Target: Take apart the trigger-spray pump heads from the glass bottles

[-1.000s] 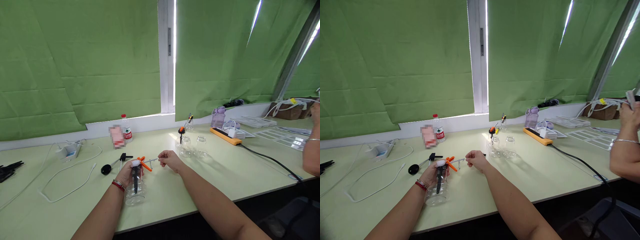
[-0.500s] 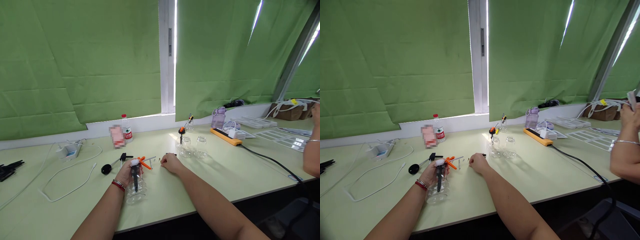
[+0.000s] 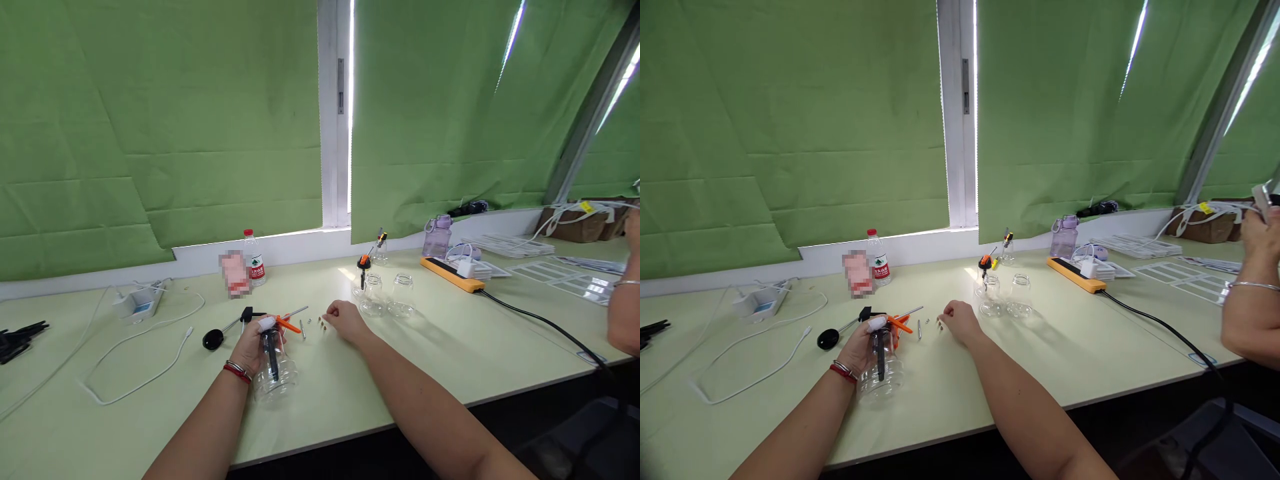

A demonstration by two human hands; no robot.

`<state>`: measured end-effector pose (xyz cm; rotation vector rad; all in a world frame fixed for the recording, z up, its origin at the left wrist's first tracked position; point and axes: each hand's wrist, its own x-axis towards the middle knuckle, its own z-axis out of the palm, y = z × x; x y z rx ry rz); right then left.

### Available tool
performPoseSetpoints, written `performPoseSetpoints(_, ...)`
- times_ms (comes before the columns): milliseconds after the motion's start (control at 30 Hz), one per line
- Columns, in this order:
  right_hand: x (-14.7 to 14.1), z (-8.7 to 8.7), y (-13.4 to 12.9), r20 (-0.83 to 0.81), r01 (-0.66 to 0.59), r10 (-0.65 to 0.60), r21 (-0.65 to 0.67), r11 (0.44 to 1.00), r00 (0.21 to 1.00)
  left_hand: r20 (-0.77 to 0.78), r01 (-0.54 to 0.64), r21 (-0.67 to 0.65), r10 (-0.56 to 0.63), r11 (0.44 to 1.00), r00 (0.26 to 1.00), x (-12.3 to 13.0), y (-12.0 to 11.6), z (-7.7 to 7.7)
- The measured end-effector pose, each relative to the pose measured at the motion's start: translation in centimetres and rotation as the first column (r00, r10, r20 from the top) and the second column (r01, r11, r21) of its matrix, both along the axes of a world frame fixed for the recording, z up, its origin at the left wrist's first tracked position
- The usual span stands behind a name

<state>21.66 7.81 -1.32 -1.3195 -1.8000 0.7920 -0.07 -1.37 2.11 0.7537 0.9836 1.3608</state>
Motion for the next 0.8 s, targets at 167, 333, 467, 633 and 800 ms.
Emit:
performPoseSetpoints(167,0.2,1.0,-0.4,-0.347,-0.172,0.110,-0.154,0.973,0.931,0.107,-0.180,0.105,0.169,0.978,0.980,0.0,0.3,0.2)
performPoseSetpoints(333,-0.3,1.9,-2.4,-0.517,-0.730,0.523,-0.391,0.561,0.678,0.222,-0.237,0.156,0.199,0.959,0.954,0.2,0.6,0.2)
performPoseSetpoints(467,-0.9,2.1,-4.0,-0.625,-0.881,0.629,-0.403,0.247,0.462,0.242,-0.274,0.237,0.216,0.932,0.946,0.5,0.9,0.0)
performPoseSetpoints(633,-1.4,2.4,-4.8,-0.644,-0.859,0.580,-0.280,0.428,0.499,0.095,-0.207,0.305,0.186,0.930,0.978,0.6,1.0,-0.4)
performPoseSetpoints(800,-1.2,3.1,-4.3,-0.705,-0.702,0.360,-0.272,0.659,0.611,-0.145,-0.206,0.292,0.256,0.934,0.956,0.8,0.6,-0.3)
